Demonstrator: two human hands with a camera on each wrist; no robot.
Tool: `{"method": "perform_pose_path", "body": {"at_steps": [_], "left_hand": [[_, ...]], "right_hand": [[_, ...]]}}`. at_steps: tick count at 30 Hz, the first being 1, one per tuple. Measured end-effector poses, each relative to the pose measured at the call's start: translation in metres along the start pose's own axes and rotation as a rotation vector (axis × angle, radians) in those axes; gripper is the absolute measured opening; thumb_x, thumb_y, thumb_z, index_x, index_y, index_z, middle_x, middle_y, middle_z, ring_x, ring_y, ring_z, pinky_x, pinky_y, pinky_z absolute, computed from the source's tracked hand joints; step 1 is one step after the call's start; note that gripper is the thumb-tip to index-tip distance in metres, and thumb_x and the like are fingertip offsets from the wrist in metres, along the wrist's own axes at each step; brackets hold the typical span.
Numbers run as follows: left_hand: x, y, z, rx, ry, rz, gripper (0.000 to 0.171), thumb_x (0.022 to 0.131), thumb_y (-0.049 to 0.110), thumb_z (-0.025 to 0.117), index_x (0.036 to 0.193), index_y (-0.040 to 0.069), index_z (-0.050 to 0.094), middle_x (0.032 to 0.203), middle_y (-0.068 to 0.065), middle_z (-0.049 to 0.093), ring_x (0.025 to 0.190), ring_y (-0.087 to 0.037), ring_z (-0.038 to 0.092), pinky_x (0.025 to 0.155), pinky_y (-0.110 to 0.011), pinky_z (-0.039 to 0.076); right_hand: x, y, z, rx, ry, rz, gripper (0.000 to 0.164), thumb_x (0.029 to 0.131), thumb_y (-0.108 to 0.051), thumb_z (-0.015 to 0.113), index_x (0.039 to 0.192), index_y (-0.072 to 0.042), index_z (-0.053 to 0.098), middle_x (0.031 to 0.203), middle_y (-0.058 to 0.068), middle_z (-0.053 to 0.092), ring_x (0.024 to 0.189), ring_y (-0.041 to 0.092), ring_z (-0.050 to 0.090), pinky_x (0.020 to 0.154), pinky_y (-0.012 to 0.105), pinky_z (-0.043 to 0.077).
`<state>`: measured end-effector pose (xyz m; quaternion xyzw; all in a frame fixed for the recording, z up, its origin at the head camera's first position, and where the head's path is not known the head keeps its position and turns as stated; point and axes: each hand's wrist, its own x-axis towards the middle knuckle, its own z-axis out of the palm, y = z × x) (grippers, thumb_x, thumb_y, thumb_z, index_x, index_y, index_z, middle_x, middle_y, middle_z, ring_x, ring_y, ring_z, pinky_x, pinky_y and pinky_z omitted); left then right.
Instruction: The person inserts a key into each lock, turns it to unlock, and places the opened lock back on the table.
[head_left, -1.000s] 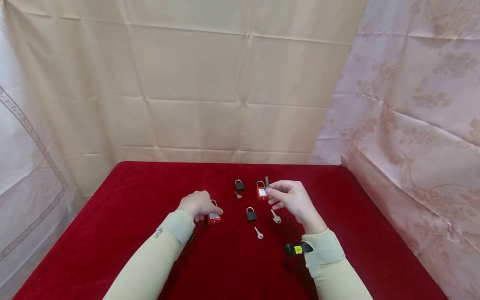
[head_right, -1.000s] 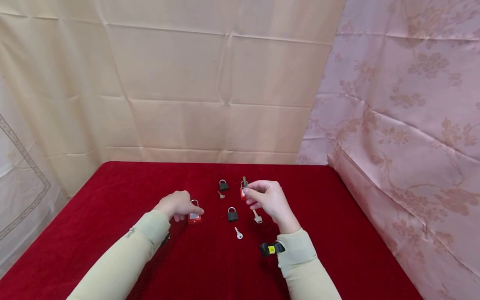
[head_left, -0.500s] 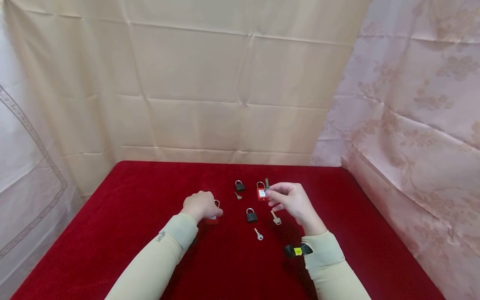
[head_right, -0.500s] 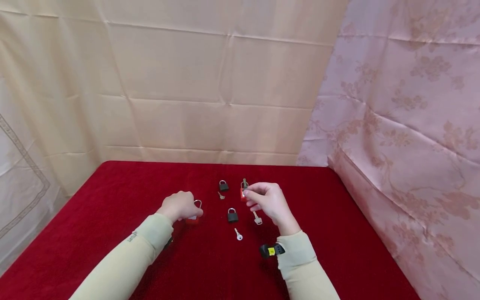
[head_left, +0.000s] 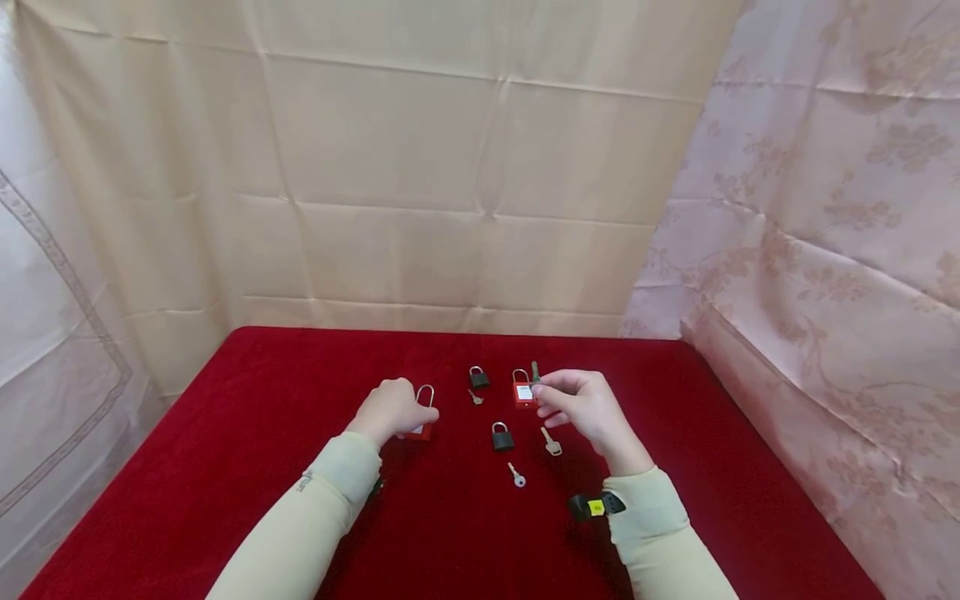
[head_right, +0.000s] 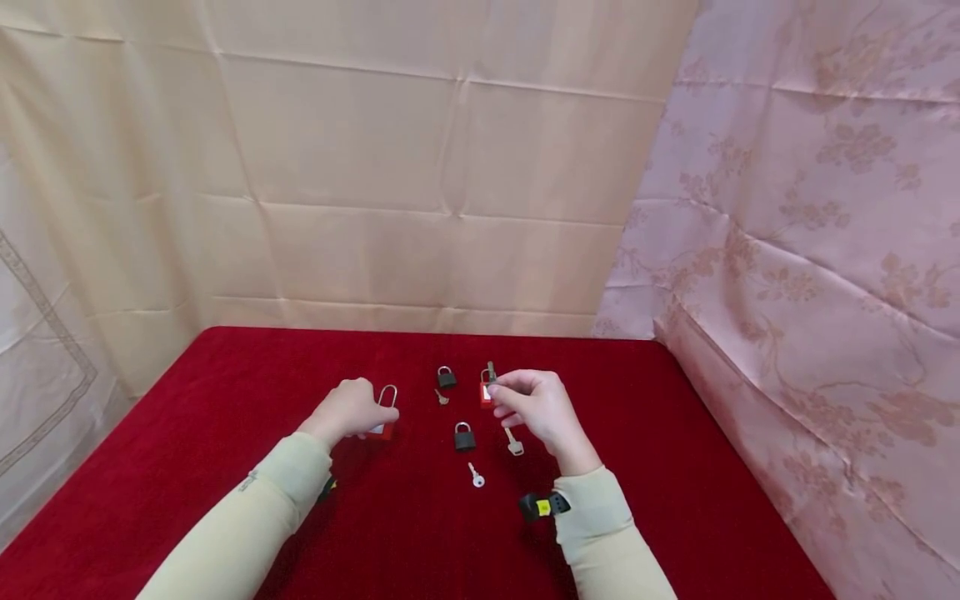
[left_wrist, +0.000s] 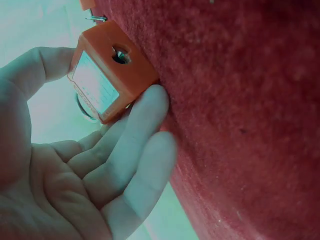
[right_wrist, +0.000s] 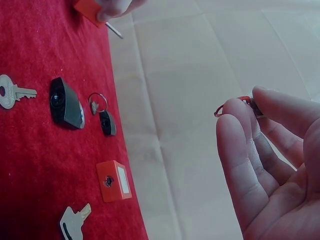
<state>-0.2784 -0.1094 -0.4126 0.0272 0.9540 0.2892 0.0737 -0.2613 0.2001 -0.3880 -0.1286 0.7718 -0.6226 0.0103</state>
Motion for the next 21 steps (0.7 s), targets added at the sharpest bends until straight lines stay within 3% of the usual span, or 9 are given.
{"method": "perform_pose_path", "body": {"at_steps": [10,16,21], "left_hand": [[0.005,-0.01,-0.001,-0.001,0.006,-0.022,0.028,0.08,0.031,0.075,0.067,0.01,0.063,0.061,-0.005,0.061,0.057,-0.019,0.057,0.051,-0.033,0.044],[0.005,-0.014,-0.001,-0.005,-0.046,-0.005,0.03,0.082,0.031,0.079,0.068,0.009,0.064,0.062,-0.007,0.063,0.058,-0.021,0.059,0.053,-0.032,0.046],[0.008,-0.016,-0.002,-0.032,-0.062,0.005,0.032,0.084,0.03,0.083,0.067,0.008,0.066,0.062,-0.007,0.064,0.058,-0.018,0.058,0.056,-0.031,0.047]], "right_hand": [[0.0,0.002,0.001,-0.002,0.001,0.004,0.021,0.093,-0.008,0.074,0.107,0.008,0.071,0.101,0.035,0.068,0.073,0.032,0.071,0.063,0.041,0.061],[-0.001,0.003,0.0,-0.004,0.004,0.009,0.021,0.093,-0.008,0.073,0.107,0.008,0.071,0.093,0.019,0.073,0.07,0.027,0.07,0.063,0.041,0.061],[0.0,0.003,0.0,-0.004,0.005,0.011,0.021,0.093,-0.008,0.073,0.108,0.007,0.071,0.097,0.026,0.072,0.07,0.025,0.07,0.063,0.041,0.061]]}}
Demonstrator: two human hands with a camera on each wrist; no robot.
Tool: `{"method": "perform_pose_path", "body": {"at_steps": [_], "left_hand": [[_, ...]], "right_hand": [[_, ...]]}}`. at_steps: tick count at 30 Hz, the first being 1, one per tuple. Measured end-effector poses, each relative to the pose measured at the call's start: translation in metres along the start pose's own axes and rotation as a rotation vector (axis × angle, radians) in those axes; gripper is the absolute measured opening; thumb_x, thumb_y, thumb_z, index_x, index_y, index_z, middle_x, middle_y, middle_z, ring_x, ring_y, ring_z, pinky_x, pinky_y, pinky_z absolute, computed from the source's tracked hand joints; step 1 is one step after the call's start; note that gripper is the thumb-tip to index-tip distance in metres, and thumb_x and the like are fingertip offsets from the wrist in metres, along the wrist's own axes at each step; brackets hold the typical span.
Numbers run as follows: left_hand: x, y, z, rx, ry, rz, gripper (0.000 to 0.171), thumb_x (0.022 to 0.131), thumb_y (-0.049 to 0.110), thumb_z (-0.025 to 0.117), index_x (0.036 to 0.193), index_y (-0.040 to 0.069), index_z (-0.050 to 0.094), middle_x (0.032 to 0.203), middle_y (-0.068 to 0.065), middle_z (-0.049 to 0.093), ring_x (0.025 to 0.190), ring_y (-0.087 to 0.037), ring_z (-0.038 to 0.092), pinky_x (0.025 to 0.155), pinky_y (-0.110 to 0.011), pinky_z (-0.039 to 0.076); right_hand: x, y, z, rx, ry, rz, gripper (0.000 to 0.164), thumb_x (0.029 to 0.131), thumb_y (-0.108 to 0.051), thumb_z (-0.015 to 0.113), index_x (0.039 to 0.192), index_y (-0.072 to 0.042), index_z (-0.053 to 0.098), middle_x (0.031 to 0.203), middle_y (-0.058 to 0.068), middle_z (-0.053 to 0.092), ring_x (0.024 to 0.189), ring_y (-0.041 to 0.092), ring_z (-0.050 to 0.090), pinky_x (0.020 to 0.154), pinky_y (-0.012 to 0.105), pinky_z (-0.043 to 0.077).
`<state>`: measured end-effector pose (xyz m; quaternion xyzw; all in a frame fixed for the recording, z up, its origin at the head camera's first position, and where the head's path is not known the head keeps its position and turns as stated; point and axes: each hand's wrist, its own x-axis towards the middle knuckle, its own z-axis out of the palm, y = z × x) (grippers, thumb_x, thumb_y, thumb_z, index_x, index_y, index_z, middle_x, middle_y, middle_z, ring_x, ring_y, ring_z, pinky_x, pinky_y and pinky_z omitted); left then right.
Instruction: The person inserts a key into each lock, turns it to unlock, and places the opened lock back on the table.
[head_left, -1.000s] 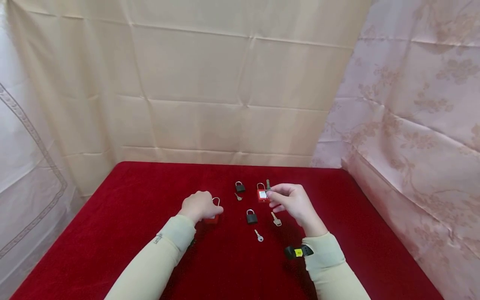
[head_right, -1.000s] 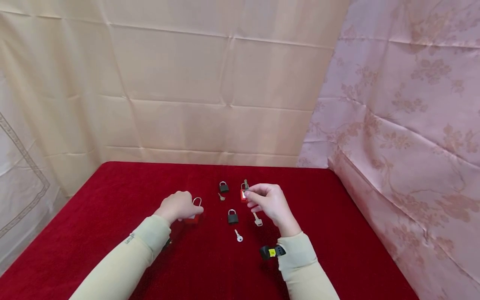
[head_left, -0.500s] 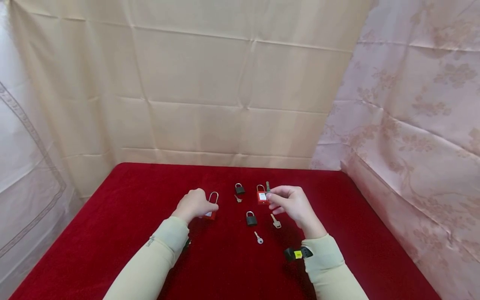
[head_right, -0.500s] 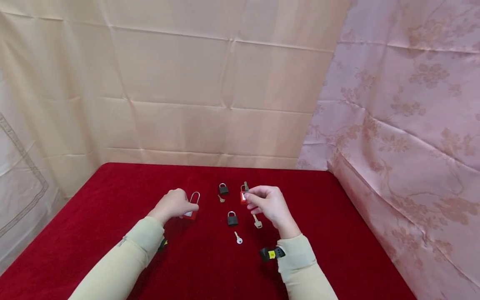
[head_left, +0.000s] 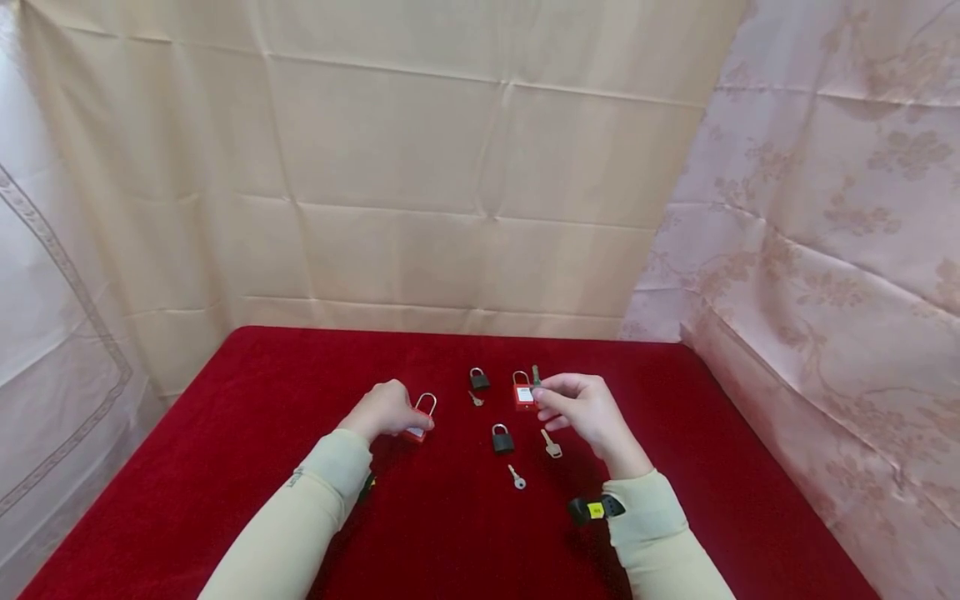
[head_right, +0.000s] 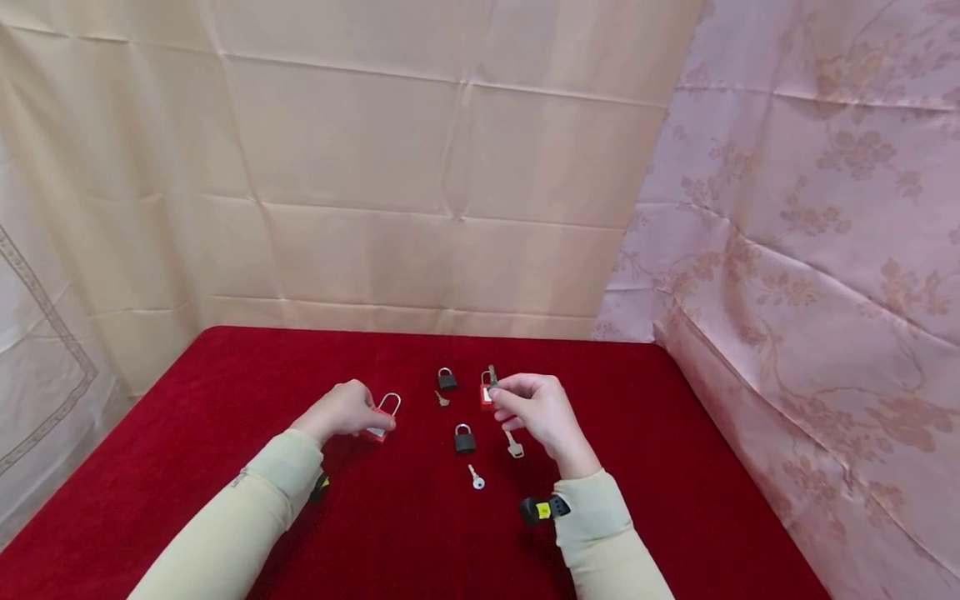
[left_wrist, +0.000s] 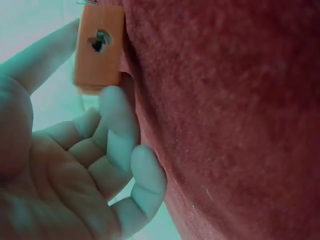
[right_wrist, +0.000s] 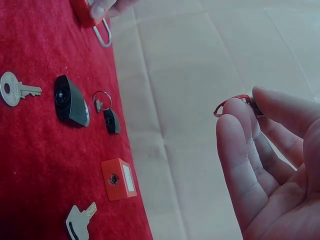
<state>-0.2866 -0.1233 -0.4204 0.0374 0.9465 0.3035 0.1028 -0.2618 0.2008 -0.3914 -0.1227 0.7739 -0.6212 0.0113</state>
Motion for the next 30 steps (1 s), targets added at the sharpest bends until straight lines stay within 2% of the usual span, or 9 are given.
{"method": "perform_pose_path", "body": {"at_steps": [2,8,11,18,24,30], "left_hand": [[0.001,-0.002,-0.001,-0.015,-0.002,0.0,0.032,0.084,0.029,0.083,0.067,0.008,0.066,0.061,-0.006,0.064,0.058,-0.017,0.057,0.057,-0.03,0.046],[0.003,-0.009,-0.004,-0.087,-0.018,0.008,0.028,0.085,0.023,0.081,0.067,0.008,0.066,0.061,-0.005,0.063,0.056,-0.015,0.054,0.055,-0.028,0.046],[0.002,-0.008,-0.006,-0.119,-0.004,0.034,0.024,0.086,0.02,0.079,0.068,0.008,0.068,0.06,-0.005,0.062,0.055,-0.014,0.053,0.054,-0.027,0.045],[0.002,-0.001,-0.012,-0.217,0.051,0.079,0.013,0.088,0.018,0.075,0.085,0.005,0.074,0.069,-0.004,0.066,0.063,-0.015,0.057,0.058,-0.028,0.046],[-0.003,0.009,-0.019,-0.342,0.1,0.122,0.019,0.09,0.017,0.076,0.102,0.002,0.074,0.087,-0.006,0.069,0.077,-0.02,0.062,0.066,-0.031,0.051],[-0.013,0.024,-0.026,-0.449,0.131,0.185,0.023,0.092,0.016,0.075,0.11,0.003,0.073,0.095,-0.007,0.071,0.084,-0.022,0.065,0.073,-0.036,0.054]], "right_hand": [[0.001,0.0,0.001,-0.001,-0.006,0.002,0.022,0.093,-0.008,0.073,0.108,0.008,0.071,0.098,0.028,0.071,0.07,0.025,0.07,0.063,0.04,0.061],[0.002,-0.001,0.002,0.004,-0.014,0.0,0.023,0.093,-0.007,0.074,0.109,0.009,0.07,0.091,0.015,0.074,0.07,0.025,0.07,0.063,0.04,0.061],[0.003,-0.001,0.001,0.002,-0.012,-0.003,0.022,0.093,-0.007,0.073,0.108,0.009,0.071,0.091,0.014,0.074,0.07,0.025,0.07,0.063,0.04,0.061],[0.002,-0.001,0.002,-0.022,-0.009,0.024,0.022,0.092,-0.009,0.075,0.107,0.006,0.072,0.089,0.014,0.073,0.073,0.031,0.071,0.062,0.039,0.06],[0.0,0.0,0.001,-0.035,-0.012,0.019,0.025,0.092,-0.013,0.076,0.109,0.006,0.072,0.094,0.021,0.072,0.073,0.029,0.07,0.063,0.039,0.06],[-0.002,0.002,-0.001,-0.028,-0.002,0.027,0.025,0.094,-0.012,0.075,0.111,0.006,0.071,0.097,0.027,0.071,0.072,0.026,0.07,0.062,0.039,0.06]]}}
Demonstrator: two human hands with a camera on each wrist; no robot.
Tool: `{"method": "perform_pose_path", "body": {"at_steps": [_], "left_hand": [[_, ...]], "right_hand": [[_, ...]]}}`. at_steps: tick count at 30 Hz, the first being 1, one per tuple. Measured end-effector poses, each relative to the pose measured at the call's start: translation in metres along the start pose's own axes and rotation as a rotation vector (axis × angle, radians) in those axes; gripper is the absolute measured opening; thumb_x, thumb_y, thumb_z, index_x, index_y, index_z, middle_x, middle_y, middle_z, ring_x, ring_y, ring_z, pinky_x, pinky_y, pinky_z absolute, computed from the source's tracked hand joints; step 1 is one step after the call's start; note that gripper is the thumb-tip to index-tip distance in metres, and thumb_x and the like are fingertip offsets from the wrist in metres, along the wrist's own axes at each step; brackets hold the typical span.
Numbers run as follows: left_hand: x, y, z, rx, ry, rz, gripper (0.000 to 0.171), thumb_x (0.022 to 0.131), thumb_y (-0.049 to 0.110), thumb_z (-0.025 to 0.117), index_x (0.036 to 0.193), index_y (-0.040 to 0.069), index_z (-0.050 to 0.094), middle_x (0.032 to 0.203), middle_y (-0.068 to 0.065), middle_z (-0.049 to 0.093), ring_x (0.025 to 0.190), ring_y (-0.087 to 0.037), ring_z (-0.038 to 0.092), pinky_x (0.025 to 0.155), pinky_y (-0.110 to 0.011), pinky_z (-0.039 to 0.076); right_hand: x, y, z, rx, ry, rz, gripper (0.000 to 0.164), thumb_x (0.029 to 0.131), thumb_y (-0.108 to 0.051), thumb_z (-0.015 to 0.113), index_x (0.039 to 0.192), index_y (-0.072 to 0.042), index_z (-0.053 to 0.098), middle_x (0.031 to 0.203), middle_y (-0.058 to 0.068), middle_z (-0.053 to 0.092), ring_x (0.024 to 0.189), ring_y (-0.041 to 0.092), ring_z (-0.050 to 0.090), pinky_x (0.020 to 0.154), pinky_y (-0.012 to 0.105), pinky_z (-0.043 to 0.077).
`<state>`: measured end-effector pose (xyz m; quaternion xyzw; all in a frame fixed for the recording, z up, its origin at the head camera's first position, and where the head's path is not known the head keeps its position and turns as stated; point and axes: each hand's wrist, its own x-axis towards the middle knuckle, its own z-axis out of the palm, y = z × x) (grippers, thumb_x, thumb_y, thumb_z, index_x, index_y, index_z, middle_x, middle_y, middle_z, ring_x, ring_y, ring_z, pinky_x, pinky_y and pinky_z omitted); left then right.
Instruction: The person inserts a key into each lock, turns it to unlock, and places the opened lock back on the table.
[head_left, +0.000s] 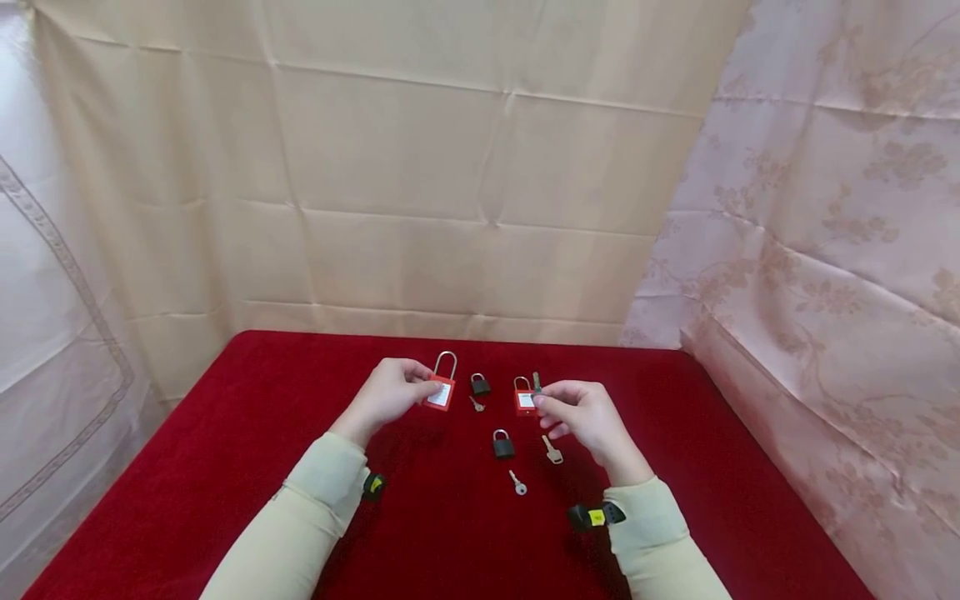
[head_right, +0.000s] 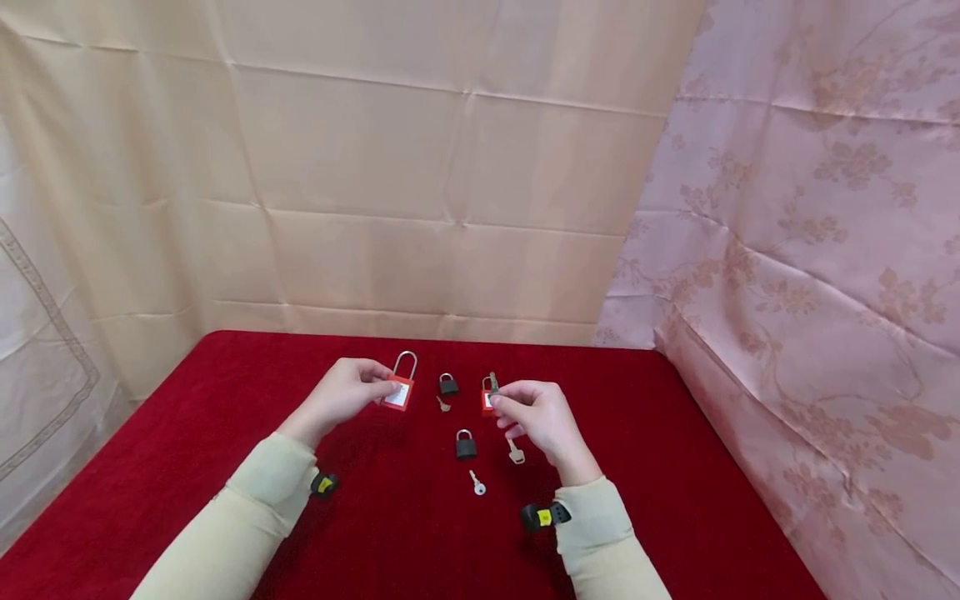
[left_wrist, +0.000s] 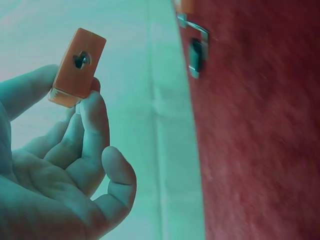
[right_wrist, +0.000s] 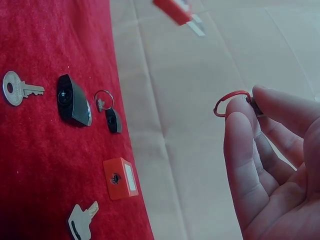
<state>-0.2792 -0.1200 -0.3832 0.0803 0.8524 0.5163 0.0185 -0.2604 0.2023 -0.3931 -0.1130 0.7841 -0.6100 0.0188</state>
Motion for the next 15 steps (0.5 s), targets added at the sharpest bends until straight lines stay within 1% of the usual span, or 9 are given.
{"method": "perform_pose_path", "body": {"at_steps": [4,7,11,15], "left_hand": [[-0.006,0.01,0.001,-0.065,0.029,0.038,0.024,0.091,0.017,0.075,0.111,0.003,0.073,0.097,-0.007,0.072,0.084,-0.021,0.067,0.077,-0.042,0.056],[-0.011,0.017,0.001,-0.099,0.049,0.082,0.023,0.092,0.015,0.075,0.11,0.001,0.073,0.096,-0.009,0.073,0.082,-0.022,0.067,0.078,-0.043,0.056],[-0.018,0.024,0.0,-0.127,0.064,0.12,0.021,0.091,0.013,0.075,0.107,0.001,0.074,0.094,-0.009,0.073,0.082,-0.022,0.067,0.077,-0.041,0.055],[-0.025,0.028,-0.001,-0.145,0.078,0.123,0.021,0.09,0.015,0.075,0.107,0.002,0.074,0.096,-0.008,0.074,0.086,-0.023,0.067,0.077,-0.038,0.054]], "right_hand": [[-0.001,0.002,-0.001,0.011,0.004,-0.004,0.025,0.094,-0.011,0.074,0.112,0.007,0.071,0.097,0.028,0.07,0.071,0.026,0.069,0.061,0.039,0.06],[-0.001,0.001,-0.001,0.007,0.001,-0.007,0.026,0.094,-0.012,0.075,0.111,0.006,0.071,0.096,0.027,0.07,0.072,0.027,0.069,0.062,0.039,0.06],[0.0,0.0,-0.001,0.008,-0.004,-0.018,0.026,0.093,-0.012,0.076,0.11,0.007,0.071,0.094,0.026,0.071,0.072,0.027,0.07,0.062,0.039,0.06],[0.001,-0.002,-0.001,0.02,-0.007,-0.03,0.024,0.093,-0.011,0.075,0.109,0.008,0.071,0.096,0.029,0.07,0.07,0.025,0.07,0.061,0.039,0.06]]}}
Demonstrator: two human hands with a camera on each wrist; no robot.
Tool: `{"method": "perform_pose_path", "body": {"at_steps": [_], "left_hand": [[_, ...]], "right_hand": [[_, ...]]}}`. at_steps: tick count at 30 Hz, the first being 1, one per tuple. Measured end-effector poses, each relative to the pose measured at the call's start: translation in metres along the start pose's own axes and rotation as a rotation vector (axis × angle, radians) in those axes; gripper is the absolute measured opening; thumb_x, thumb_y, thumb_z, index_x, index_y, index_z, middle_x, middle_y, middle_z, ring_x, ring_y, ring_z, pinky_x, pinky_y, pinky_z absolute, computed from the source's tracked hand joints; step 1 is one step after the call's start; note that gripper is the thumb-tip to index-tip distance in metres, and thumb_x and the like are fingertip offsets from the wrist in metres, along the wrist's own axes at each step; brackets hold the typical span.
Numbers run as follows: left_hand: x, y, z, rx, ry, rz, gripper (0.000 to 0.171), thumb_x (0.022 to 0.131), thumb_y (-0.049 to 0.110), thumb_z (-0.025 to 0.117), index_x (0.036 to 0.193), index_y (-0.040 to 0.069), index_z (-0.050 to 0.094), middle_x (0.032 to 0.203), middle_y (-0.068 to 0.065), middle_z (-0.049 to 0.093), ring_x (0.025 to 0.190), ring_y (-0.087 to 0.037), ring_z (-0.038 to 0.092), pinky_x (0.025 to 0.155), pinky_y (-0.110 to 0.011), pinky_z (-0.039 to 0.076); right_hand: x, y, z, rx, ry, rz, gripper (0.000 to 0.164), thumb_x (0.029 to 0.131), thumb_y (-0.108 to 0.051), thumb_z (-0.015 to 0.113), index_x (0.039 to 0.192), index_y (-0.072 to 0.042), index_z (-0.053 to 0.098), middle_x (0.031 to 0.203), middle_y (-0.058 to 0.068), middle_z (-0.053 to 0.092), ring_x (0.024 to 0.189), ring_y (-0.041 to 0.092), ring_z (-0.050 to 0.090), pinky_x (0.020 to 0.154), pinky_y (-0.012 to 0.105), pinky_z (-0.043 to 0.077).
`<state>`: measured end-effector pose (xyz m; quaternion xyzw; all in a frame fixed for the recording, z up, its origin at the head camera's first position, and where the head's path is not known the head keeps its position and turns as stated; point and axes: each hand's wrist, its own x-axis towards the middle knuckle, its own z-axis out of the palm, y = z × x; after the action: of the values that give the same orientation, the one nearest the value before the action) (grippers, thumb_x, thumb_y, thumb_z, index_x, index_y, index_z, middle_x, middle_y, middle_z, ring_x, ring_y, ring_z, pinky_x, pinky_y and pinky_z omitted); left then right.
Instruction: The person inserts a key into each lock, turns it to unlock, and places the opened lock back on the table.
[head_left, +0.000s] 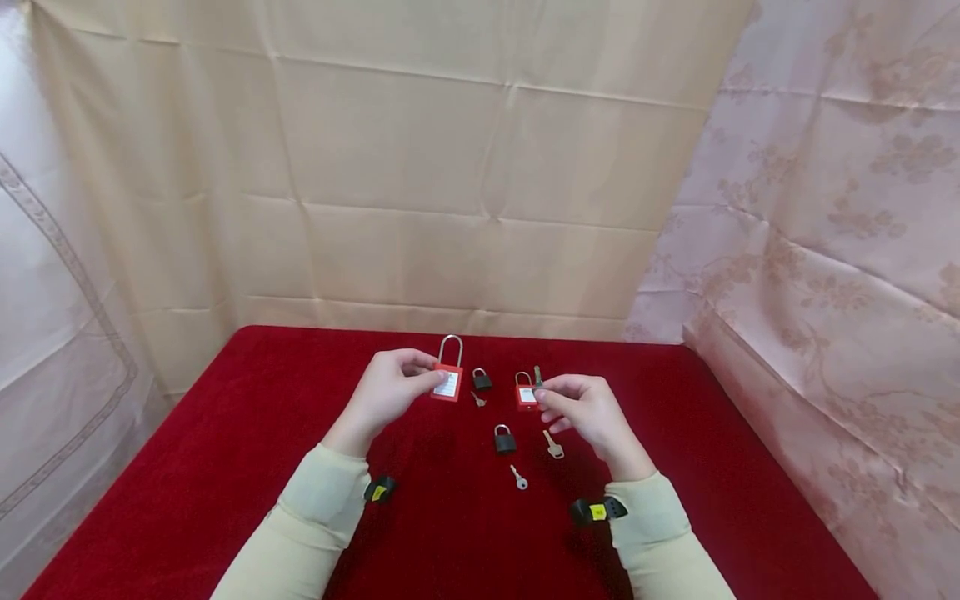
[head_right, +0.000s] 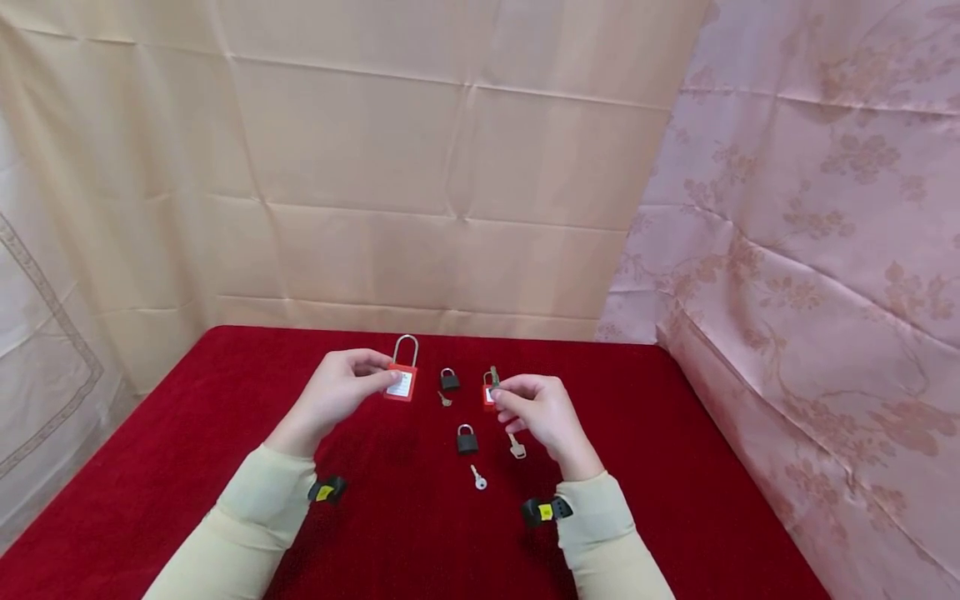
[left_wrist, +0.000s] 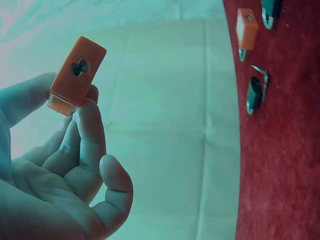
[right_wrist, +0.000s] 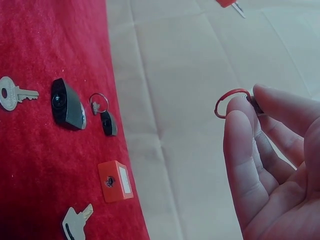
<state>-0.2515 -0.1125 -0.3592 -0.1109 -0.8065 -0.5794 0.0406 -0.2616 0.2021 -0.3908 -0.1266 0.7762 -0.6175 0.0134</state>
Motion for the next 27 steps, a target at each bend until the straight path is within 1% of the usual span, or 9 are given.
{"method": "perform_pose_path", "body": {"at_steps": [3,8,10,13,16,20,24,27], "left_hand": [[-0.004,0.003,-0.002,-0.02,0.015,0.003,0.022,0.09,0.015,0.076,0.108,0.003,0.074,0.098,-0.009,0.074,0.088,-0.024,0.068,0.077,-0.036,0.054],[-0.009,0.005,-0.008,-0.046,0.038,0.014,0.025,0.091,0.014,0.075,0.111,0.0,0.073,0.1,-0.012,0.074,0.09,-0.027,0.068,0.077,-0.036,0.054],[-0.01,0.005,-0.01,-0.052,0.042,0.009,0.026,0.092,0.015,0.075,0.113,0.0,0.072,0.101,-0.013,0.074,0.091,-0.029,0.068,0.078,-0.035,0.053],[-0.011,0.003,-0.012,-0.053,0.04,-0.015,0.027,0.092,0.015,0.075,0.114,0.001,0.072,0.103,-0.013,0.073,0.094,-0.032,0.067,0.078,-0.035,0.054],[-0.011,0.001,-0.013,-0.044,0.035,-0.021,0.028,0.092,0.016,0.074,0.115,0.0,0.071,0.104,-0.013,0.073,0.095,-0.034,0.067,0.079,-0.034,0.054],[-0.011,0.001,-0.013,-0.049,0.032,-0.026,0.028,0.093,0.016,0.074,0.115,0.0,0.071,0.102,-0.012,0.074,0.092,-0.03,0.067,0.079,-0.034,0.053],[-0.01,0.002,-0.012,-0.064,0.021,-0.033,0.029,0.093,0.016,0.074,0.116,-0.001,0.069,0.1,-0.012,0.074,0.088,-0.025,0.067,0.08,-0.034,0.053],[-0.009,0.003,-0.011,-0.064,0.016,-0.031,0.029,0.093,0.016,0.074,0.116,-0.001,0.069,0.1,-0.012,0.075,0.087,-0.024,0.067,0.08,-0.034,0.053]], "right_hand": [[0.001,-0.001,0.0,0.014,0.004,-0.008,0.023,0.093,-0.008,0.074,0.108,0.009,0.071,0.096,0.03,0.07,0.069,0.024,0.069,0.06,0.039,0.06],[0.001,-0.003,-0.001,0.024,0.003,-0.017,0.021,0.093,-0.006,0.073,0.107,0.009,0.071,0.094,0.029,0.07,0.068,0.023,0.069,0.06,0.038,0.06],[0.001,-0.003,-0.001,0.02,0.003,-0.015,0.021,0.093,-0.007,0.073,0.108,0.009,0.071,0.094,0.027,0.071,0.068,0.023,0.069,0.06,0.038,0.06],[-0.001,-0.001,0.0,0.02,0.002,-0.002,0.022,0.093,-0.007,0.074,0.108,0.008,0.071,0.094,0.027,0.071,0.068,0.024,0.069,0.06,0.038,0.06],[-0.003,0.001,0.0,0.023,-0.005,0.006,0.022,0.093,-0.007,0.074,0.108,0.009,0.07,0.094,0.029,0.07,0.068,0.024,0.069,0.061,0.038,0.06],[-0.002,0.002,0.0,0.031,-0.004,0.002,0.022,0.093,-0.007,0.073,0.108,0.009,0.07,0.097,0.033,0.069,0.069,0.024,0.069,0.062,0.039,0.06],[-0.001,0.002,0.0,0.046,-0.015,-0.005,0.023,0.094,-0.007,0.073,0.109,0.011,0.069,0.095,0.03,0.07,0.07,0.025,0.071,0.063,0.039,0.061],[0.0,-0.001,0.004,0.082,-0.05,-0.004,0.025,0.094,-0.005,0.072,0.11,0.014,0.068,0.094,0.026,0.072,0.071,0.024,0.072,0.064,0.04,0.061]]}}
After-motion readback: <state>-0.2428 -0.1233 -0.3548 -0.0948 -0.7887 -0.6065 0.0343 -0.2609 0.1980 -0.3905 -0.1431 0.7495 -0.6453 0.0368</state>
